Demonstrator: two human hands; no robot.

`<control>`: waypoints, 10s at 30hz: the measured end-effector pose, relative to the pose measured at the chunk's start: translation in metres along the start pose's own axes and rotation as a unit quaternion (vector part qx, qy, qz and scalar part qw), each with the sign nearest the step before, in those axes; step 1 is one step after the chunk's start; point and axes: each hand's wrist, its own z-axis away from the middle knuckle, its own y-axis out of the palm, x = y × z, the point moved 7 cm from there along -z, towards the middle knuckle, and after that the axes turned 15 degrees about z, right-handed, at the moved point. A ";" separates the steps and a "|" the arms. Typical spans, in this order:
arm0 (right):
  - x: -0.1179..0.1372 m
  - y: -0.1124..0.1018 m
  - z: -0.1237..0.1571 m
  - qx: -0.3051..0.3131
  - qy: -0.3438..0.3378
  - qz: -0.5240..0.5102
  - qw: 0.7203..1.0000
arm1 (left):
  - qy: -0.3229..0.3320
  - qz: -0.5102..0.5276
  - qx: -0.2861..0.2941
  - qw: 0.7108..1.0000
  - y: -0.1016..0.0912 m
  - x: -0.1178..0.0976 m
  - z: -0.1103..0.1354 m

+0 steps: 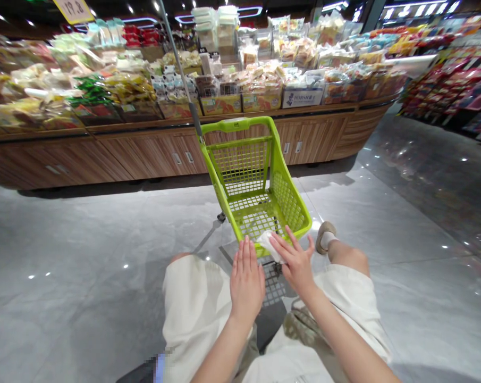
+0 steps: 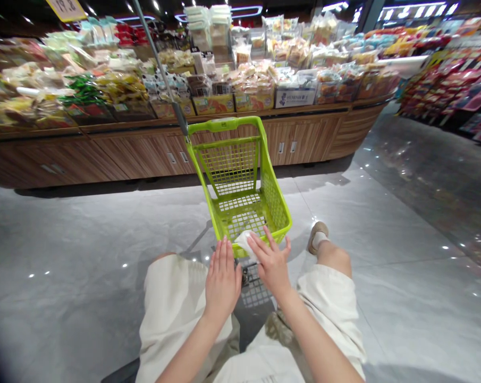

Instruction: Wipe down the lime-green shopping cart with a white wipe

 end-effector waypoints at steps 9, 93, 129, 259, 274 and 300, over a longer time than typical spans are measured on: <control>-0.034 -0.004 0.003 -0.052 0.130 0.043 0.989 | -0.011 0.027 -0.013 1.000 0.005 -0.008 -0.002; 0.041 0.002 0.002 -0.030 0.012 -0.034 0.999 | 0.000 0.014 -0.012 1.000 0.009 -0.005 0.003; -0.062 -0.003 -0.005 -0.002 0.055 0.087 0.995 | -0.011 0.017 -0.022 1.000 0.011 -0.006 -0.003; 0.023 0.011 -0.006 0.025 0.035 0.008 0.999 | -0.002 0.032 0.004 0.999 0.022 -0.013 -0.003; -0.069 0.003 0.003 0.009 0.138 0.094 0.986 | -0.001 0.042 -0.001 0.999 0.019 -0.014 -0.005; 0.039 0.007 -0.009 0.025 -0.002 -0.017 1.000 | 0.013 0.023 -0.003 1.000 0.021 -0.014 -0.004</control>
